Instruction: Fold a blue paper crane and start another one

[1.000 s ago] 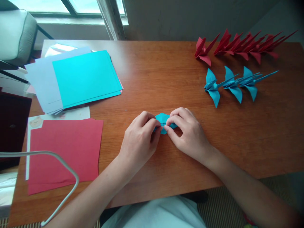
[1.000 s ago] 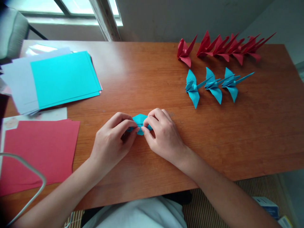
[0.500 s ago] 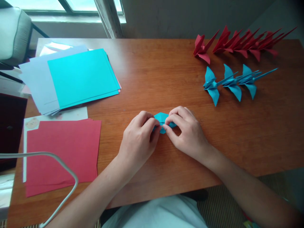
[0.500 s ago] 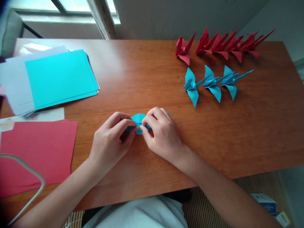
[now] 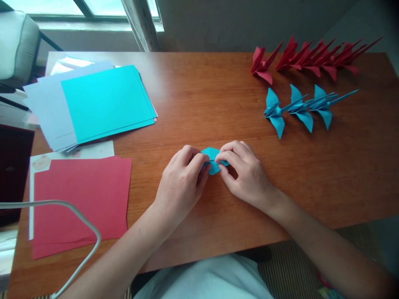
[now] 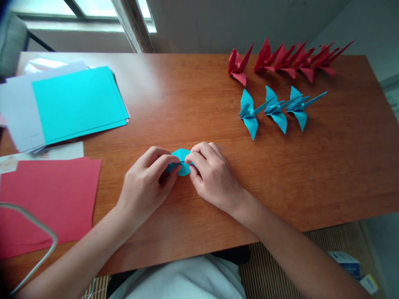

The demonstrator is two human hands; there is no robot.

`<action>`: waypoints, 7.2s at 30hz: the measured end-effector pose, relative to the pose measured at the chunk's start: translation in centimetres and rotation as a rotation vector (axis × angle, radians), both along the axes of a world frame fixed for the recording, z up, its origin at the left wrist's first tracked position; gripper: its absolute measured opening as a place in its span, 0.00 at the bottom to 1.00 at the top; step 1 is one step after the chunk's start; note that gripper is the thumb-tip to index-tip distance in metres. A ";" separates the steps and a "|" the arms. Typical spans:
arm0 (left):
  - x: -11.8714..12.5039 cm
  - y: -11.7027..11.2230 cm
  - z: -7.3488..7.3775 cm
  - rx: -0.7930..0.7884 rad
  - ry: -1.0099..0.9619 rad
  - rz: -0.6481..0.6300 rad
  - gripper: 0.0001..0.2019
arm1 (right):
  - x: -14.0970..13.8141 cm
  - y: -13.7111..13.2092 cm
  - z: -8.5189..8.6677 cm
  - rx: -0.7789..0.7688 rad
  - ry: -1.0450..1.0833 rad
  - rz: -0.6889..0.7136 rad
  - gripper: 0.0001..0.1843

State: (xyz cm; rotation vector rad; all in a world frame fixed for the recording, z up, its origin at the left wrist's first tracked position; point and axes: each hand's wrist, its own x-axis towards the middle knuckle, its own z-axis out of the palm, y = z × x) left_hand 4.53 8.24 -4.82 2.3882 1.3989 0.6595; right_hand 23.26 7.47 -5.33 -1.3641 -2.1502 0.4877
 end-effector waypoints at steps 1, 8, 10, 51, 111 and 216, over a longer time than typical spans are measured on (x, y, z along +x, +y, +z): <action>0.0 0.0 0.0 0.006 0.004 0.000 0.05 | 0.2 0.0 -0.1 0.005 0.005 0.013 0.11; 0.0 -0.1 -0.1 0.023 0.023 -0.001 0.05 | 0.4 0.0 -0.1 -0.007 0.053 0.006 0.16; 0.0 -0.1 -0.1 0.026 0.024 -0.001 0.05 | 0.2 0.1 0.1 -0.008 0.055 -0.012 0.11; -0.4 -0.2 -0.2 0.022 0.083 -0.096 0.13 | 0.7 0.3 -0.1 0.029 0.029 0.082 0.18; -3.3 -0.8 0.2 0.216 0.131 -0.199 0.08 | 1.7 0.2 -0.6 0.184 -0.063 0.214 0.06; 0.2 -0.4 0.1 -0.002 0.180 0.072 0.07 | -1.2 0.0 0.1 -0.014 -0.030 -0.065 0.08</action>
